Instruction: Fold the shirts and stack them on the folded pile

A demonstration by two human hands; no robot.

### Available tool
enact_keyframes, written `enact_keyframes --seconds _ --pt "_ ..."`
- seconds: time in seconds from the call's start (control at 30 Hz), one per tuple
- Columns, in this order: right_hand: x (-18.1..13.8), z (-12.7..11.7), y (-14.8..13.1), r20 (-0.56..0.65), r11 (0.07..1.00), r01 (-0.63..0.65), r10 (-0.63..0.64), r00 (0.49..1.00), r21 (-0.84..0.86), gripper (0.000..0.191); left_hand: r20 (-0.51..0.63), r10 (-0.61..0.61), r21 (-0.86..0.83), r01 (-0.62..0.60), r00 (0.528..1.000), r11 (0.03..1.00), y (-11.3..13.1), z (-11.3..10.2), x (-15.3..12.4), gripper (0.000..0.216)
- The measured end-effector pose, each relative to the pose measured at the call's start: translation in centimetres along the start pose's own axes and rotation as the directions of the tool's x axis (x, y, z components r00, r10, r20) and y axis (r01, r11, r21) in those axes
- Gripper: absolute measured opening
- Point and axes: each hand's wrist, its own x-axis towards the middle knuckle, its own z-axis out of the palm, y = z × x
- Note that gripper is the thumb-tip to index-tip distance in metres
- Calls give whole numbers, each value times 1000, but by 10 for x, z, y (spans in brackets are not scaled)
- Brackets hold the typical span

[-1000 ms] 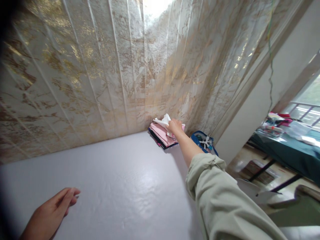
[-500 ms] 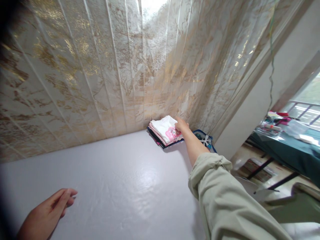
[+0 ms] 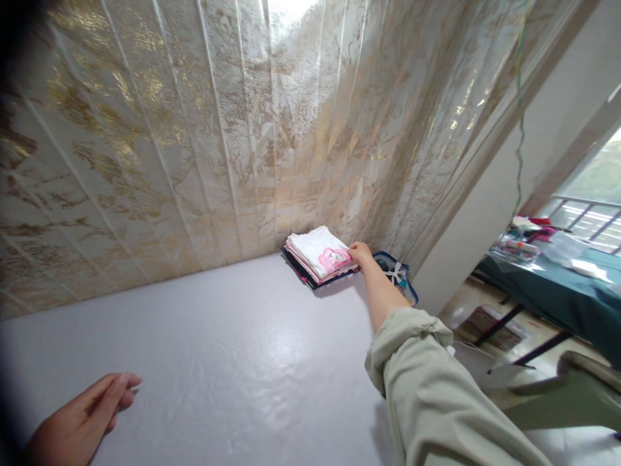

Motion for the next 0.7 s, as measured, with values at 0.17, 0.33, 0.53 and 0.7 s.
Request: enact_keyframes --seconds 0.17,0.33,0.53,0.7 --pt "-1 -6 8 -50 999 -23 20 999 -49 35 6 -9 0 9 1000 1000 -9 1 3 55" --pt "-9 -11 -12 -152 988 58 -79 985 -142 48 -2 -23 22 23 1000 1000 -18 3 4 51" --pt "-37 21 -37 50 941 276 -271 961 -194 41 4 -18 35 18 1000 999 -7 1 0 54" --pt "-27 21 -41 150 939 272 -244 958 -212 43 1 -33 28 33 999 999 1 0 -1 59"
